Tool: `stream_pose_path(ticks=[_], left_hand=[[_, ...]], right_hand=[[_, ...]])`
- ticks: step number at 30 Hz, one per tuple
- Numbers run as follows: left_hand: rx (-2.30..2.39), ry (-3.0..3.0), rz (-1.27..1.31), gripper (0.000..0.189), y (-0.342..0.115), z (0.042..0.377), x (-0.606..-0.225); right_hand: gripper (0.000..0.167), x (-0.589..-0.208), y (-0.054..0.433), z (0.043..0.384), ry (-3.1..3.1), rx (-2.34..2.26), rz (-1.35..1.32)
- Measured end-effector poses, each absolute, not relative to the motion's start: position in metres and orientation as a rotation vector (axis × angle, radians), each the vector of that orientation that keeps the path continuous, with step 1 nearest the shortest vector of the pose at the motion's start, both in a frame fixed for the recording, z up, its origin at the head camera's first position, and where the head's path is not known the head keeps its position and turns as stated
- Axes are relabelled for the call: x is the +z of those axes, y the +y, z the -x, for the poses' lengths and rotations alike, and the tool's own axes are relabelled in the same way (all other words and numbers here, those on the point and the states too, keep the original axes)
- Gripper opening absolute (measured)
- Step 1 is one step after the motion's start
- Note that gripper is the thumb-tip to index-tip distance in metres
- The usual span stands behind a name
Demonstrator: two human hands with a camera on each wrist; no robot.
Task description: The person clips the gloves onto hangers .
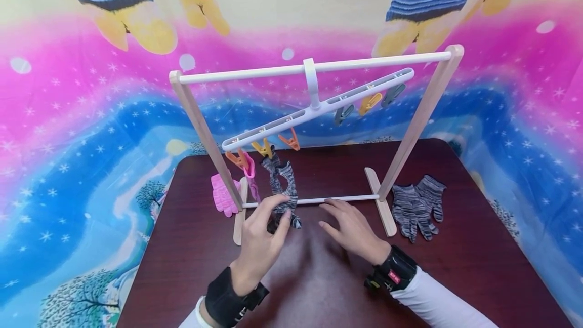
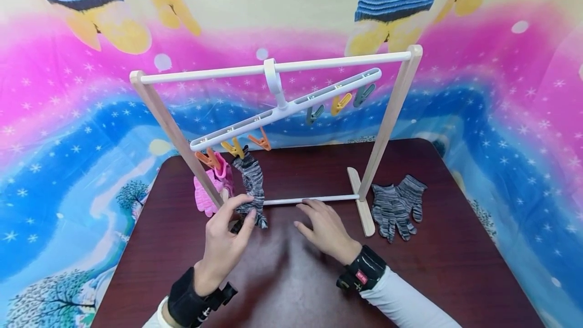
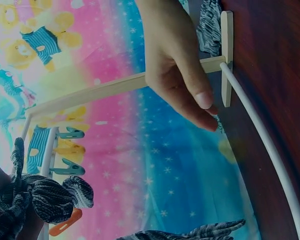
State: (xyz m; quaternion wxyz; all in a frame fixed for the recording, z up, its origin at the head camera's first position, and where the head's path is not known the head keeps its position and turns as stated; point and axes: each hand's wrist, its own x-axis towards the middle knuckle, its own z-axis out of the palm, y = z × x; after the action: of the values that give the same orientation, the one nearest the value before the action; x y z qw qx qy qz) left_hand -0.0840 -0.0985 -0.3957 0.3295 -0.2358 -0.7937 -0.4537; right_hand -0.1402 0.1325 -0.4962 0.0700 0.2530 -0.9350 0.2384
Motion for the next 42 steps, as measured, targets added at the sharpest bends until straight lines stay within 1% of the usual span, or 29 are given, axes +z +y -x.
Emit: stream_pose_path(ticks=[14, 25, 42], left_hand=[[-1.159, -2.141, 0.581, 0.032, -0.086, 0.091, -0.409], [-1.124, -2.24, 0.52, 0.031, -0.082, 0.097, -0.416], [-1.05, -2.259, 0.494, 0.029, -0.082, 0.113, -0.438]], right_hand=[[0.047, -0.481, 0.145, 0.159, -2.805, 0.803, -0.689], [0.048, -0.471, 0.147, 0.165, -2.79, 0.808, -0.683], [0.049, -0.458, 0.145, 0.173, -2.765, 0.826, -0.686]])
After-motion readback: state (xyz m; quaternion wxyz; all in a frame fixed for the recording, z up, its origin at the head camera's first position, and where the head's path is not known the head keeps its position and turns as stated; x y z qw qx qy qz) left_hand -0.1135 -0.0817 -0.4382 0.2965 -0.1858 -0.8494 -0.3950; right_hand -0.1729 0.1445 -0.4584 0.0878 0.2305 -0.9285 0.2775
